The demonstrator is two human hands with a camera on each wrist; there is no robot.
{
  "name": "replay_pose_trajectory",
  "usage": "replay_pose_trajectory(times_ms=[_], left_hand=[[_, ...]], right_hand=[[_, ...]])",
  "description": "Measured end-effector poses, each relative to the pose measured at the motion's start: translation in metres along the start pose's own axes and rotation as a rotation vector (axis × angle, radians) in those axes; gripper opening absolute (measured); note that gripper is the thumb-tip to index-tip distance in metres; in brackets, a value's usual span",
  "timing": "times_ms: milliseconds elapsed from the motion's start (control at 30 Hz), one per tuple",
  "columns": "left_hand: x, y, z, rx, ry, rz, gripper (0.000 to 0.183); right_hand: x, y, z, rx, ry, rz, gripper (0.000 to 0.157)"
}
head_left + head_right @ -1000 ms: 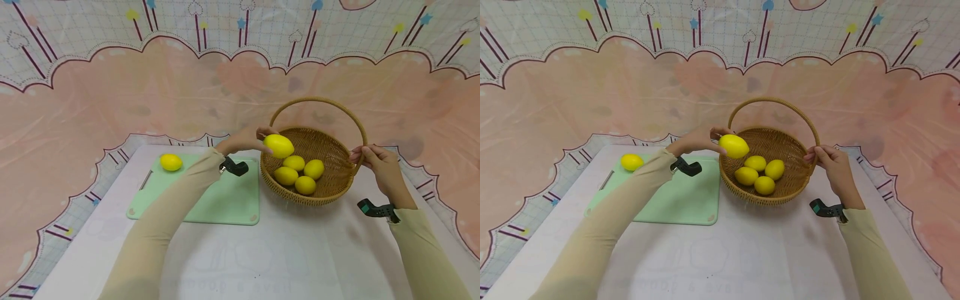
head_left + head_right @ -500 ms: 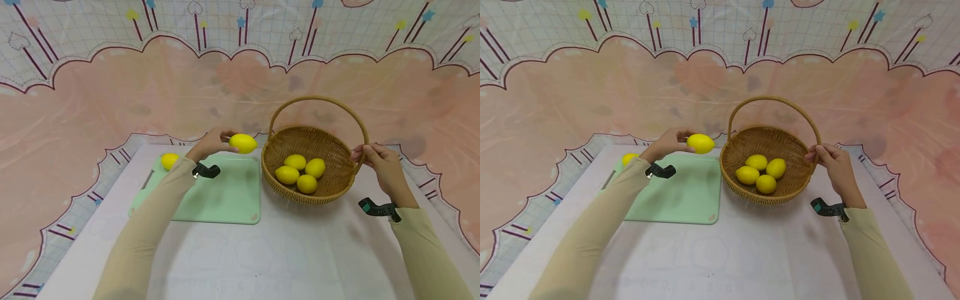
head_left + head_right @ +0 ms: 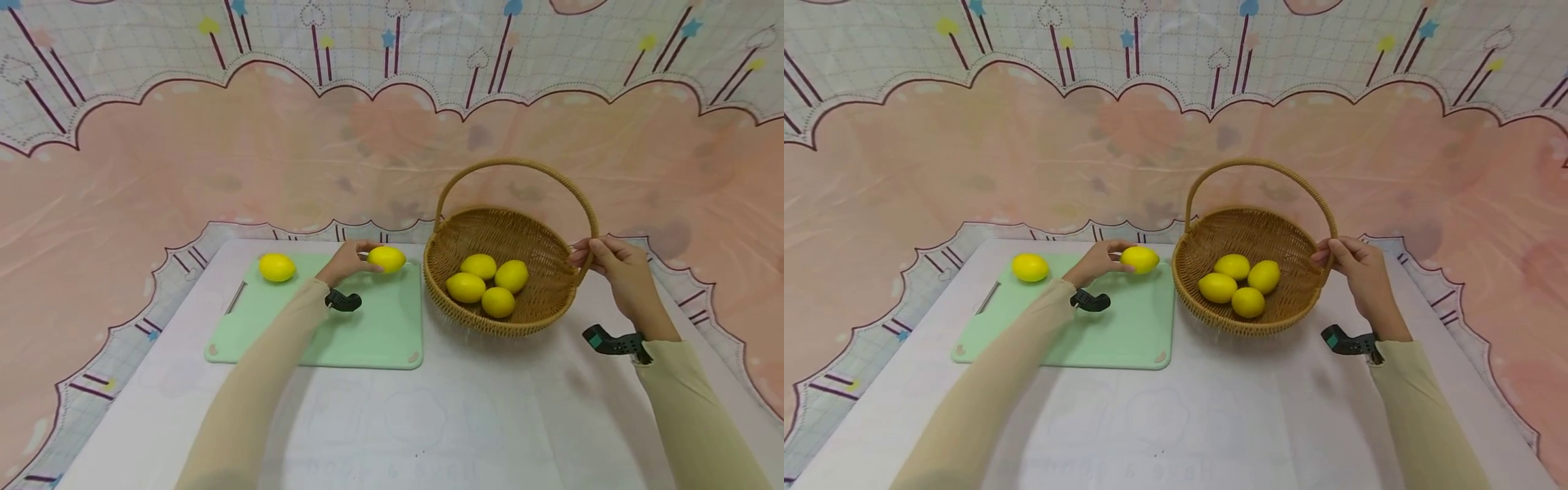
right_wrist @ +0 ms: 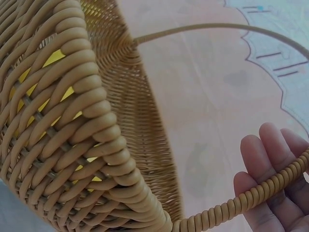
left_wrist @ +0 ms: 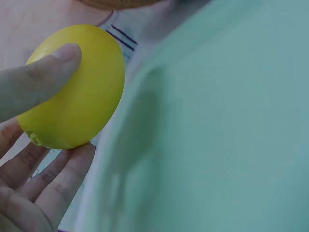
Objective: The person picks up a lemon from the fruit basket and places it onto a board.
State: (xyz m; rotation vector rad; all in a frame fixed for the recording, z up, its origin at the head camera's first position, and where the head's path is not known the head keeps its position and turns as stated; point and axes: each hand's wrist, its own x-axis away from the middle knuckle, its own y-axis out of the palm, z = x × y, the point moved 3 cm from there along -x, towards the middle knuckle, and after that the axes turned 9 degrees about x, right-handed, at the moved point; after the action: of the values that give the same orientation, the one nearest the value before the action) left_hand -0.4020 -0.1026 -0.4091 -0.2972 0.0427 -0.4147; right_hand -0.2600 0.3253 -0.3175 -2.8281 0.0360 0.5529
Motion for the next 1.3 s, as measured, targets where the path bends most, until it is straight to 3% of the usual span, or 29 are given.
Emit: replay_pose_trajectory(times_ms=[200,433,800,1300], left_hand=[[0.003,-0.012,-0.016,-0.004,-0.02,0.029,0.06],[0.021,-0.034,-0.007,-0.056,-0.077,0.034,0.062],[0.037,-0.066,-0.006,-0.118,-0.1,0.08,0.062],[0.041,-0.082,-0.015,-0.212,-0.096,0.067,0.059]], right_hand=[[0.001,0.001,0.0,0.004,0.002,0.001,0.029],[0.001,0.001,0.0,0.018,-0.008,0.002,0.027],[0.001,-0.001,-0.001,0.024,-0.008,-0.01,0.028],[0.001,0.001,-0.001,0.031,-0.003,0.01,0.035]])
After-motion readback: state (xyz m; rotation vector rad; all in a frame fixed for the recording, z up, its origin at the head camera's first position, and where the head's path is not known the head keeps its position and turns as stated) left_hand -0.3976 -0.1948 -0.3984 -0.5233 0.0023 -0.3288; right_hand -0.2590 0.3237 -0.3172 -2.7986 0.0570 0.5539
